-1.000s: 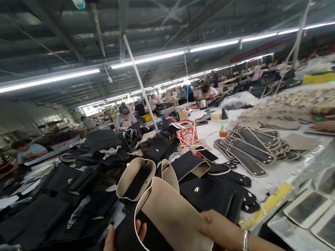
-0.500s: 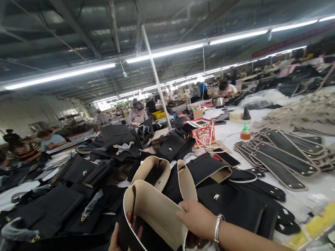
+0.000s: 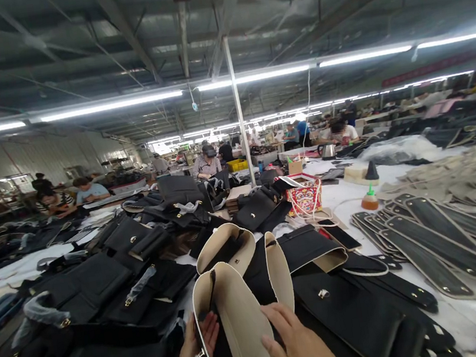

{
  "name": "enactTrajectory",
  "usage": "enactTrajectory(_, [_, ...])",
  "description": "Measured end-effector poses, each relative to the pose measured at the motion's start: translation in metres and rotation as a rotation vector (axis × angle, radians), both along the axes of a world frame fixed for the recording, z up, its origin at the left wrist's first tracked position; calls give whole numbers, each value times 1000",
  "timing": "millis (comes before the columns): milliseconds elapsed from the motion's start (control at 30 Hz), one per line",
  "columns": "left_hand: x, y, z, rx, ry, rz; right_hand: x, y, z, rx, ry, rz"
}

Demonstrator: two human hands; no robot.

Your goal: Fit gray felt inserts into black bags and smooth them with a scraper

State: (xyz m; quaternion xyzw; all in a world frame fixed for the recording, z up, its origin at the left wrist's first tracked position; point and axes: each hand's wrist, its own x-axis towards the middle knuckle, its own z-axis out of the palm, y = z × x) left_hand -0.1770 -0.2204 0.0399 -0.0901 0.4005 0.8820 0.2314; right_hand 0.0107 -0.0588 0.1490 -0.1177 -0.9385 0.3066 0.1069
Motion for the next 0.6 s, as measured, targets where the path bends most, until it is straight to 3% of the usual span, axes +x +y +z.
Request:
enactTrajectory(133, [8,-6,9,-203,78,23,15,-11,-7,293,-77,305])
enactTrajectory(233, [20,-6,13,-279,101,118,24,-18,-18,352,-72,410])
enactTrajectory(367, [47,3,13,-348,220,145,25,-16,-25,260,-20,281])
enactTrajectory(467, [62,16,10,-379,283,138,15,-5,-20,187,15,167])
enactTrajectory(600, [59,33,7,-373,282,145,2,9,-6,97,30,154])
